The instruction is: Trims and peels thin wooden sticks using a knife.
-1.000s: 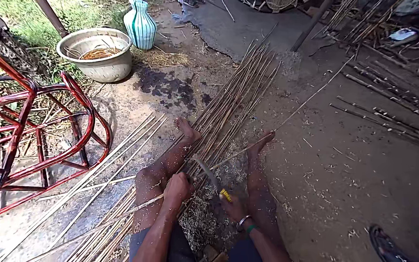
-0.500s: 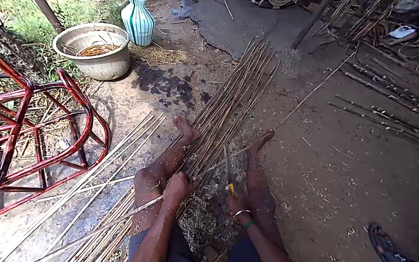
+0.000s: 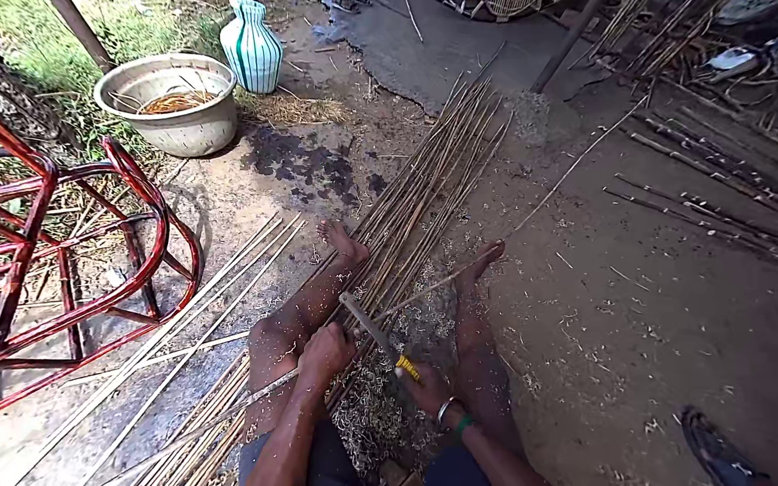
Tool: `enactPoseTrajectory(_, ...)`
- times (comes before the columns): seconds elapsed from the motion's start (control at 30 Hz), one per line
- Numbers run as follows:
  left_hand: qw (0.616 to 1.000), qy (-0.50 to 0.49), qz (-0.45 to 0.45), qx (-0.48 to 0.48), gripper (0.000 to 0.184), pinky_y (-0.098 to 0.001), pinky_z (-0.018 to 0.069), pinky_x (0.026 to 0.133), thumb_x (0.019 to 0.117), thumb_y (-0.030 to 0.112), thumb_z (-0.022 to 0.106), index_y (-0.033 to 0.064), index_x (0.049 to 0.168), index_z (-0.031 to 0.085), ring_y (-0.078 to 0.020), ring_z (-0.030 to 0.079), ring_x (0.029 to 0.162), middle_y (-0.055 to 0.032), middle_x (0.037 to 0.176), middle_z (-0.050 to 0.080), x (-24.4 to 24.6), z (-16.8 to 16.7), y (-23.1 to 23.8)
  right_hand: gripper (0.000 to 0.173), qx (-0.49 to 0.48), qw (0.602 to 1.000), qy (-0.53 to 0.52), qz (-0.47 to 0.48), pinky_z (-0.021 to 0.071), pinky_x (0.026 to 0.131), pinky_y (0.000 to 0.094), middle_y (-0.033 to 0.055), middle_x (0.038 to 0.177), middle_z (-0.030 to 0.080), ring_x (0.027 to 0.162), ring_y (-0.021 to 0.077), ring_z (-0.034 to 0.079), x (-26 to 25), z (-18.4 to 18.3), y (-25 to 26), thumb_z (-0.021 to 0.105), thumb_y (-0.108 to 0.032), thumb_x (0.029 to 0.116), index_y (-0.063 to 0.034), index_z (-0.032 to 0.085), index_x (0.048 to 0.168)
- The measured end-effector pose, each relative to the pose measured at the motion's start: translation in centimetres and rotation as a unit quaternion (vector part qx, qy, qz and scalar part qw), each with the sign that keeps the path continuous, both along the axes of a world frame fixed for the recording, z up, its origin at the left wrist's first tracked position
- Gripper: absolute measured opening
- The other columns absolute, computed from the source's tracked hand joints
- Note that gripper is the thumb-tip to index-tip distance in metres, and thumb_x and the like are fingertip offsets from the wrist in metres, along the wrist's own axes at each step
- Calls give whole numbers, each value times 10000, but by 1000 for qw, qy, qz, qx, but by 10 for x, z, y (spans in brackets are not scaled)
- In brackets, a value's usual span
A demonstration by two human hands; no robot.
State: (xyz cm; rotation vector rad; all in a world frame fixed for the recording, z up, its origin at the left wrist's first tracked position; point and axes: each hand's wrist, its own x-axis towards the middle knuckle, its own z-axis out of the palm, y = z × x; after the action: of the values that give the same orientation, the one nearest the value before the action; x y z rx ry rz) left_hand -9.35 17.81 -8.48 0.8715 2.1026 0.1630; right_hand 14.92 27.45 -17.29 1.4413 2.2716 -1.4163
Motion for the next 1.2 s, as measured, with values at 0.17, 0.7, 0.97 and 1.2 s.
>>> enactPoseTrajectory(0.17,1000,1,-9,-12,520,-606,517,954,1078,500,403,77,1187,685,-368,667,1151,-194,1175,699,2,0,0,540,1,998,-3,-69,535,772,483,176,880,645,778,284,635,1,-8,1,460,-452,1082,45,665,1137)
enactPoseTrajectory(0.7,998,0,-55,-40,638,-628,504,960,1068,583,329,60,1177,678,-376,652,1177,-204,1200,686,-1,-2,6,525,1,999,13,-51,530,771,483,164,848,646,766,273,631,6,-10,8,486,-445,1066,42,684,1062)
enactPoseTrajectory(0.97,997,-22,-51,-47,645,-629,508,941,1061,602,335,67,1159,681,-370,659,1150,-196,1180,687,-2,-8,3,553,-24,992,5,-127,522,633,413,111,766,566,639,218,571,2,-15,-2,429,-474,1093,36,643,1073)
enactPoseTrajectory(1.2,997,-37,-57,-47,641,-637,514,922,1061,601,347,58,1126,682,-371,667,1123,-200,1152,688,-5,-16,5,543,-30,992,-2,-125,533,634,399,114,771,570,640,215,580,2,-15,-4,447,-483,1086,25,637,1058)
